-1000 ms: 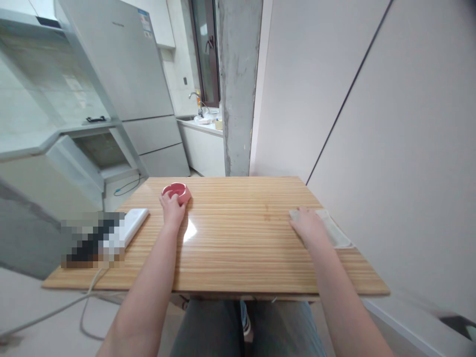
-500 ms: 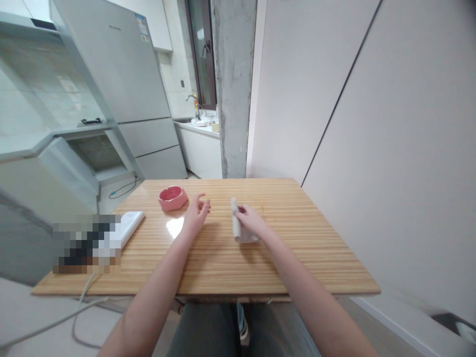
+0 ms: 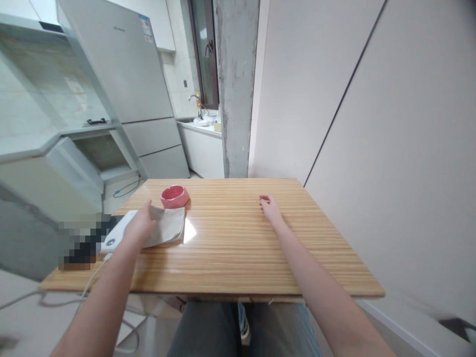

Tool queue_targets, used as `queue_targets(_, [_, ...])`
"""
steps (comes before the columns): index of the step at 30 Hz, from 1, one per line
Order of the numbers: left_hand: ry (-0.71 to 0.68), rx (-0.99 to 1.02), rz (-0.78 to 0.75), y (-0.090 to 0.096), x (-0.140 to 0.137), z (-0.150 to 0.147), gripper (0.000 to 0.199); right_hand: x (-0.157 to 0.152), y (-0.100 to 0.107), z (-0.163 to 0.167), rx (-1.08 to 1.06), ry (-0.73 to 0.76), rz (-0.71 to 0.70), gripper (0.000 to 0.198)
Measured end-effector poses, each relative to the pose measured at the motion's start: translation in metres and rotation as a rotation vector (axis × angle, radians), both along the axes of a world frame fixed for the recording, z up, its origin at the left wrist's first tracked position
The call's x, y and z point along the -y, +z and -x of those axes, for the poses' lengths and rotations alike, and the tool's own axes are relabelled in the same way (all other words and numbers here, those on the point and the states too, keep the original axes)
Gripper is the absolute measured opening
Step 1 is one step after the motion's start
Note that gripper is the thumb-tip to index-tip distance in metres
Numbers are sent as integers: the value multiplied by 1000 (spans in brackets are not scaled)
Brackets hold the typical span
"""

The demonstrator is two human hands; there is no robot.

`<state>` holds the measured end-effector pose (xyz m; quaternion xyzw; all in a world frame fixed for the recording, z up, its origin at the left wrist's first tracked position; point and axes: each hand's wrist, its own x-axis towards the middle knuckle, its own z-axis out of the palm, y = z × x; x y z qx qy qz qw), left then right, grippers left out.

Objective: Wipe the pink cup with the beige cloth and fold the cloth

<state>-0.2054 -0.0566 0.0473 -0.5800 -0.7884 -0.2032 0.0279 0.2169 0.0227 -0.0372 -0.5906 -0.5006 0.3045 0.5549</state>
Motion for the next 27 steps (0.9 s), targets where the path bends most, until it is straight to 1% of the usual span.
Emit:
queue_targets(2, [35, -139, -30, 2, 4, -13, 69, 0, -2, 2, 25, 10, -31, 22])
queue_targets(3, [16, -180, -72, 2, 5, -23, 65, 0, -2, 4, 43, 18, -53, 22])
queue_targets(5, [-125, -197, -186, -2, 3, -52, 51, -1, -2, 7, 71, 31, -79, 21])
queue_targets(7, [-318, -130, -248, -7, -2, -87, 34, -1, -2, 9, 69, 50, -69, 20])
queue_targets(8, [-422, -78, -238, -10, -6, -107, 30, -1, -2, 10, 59, 66, -53, 19])
queue_targets(9, [-495, -18, -221, -12, -9, -128, 27, -1, -3, 11, 49, 84, -34, 19])
queue_targets(11, [-629, 91, -135, -16, -17, -171, 22, 0, -5, 14, 36, 129, -11, 19])
queue_targets(12, [-676, 143, -69, -18, -21, -192, 21, 0, -6, 15, 31, 156, -16, 21])
queue_targets(14, [-724, 214, 27, -22, -31, -229, 23, 2, -6, 18, 13, 222, -56, 27])
queue_targets(16, [-793, 240, 37, -31, -43, -255, 26, 4, -6, 21, 0, 291, -107, 34])
queue_targets(17, [-830, 257, 28, -36, -48, -263, 29, 6, -5, 22, 11, 318, -126, 36])
queue_targets(19, [-876, 317, 12, -48, -58, -271, 32, 8, -4, 23, 70, 356, -146, 34])
queue_targets(22, [-911, 432, 8, -63, -66, -267, 30, 10, -3, 23, 176, 409, -142, 31])
queue_targets(24, [-947, 489, 10, -67, -67, -262, 30, 11, -3, 25, 219, 428, -133, 32])
queue_targets(27, [-969, 516, 7, -66, -66, -258, 31, 11, -3, 27, 257, 406, -123, 32])
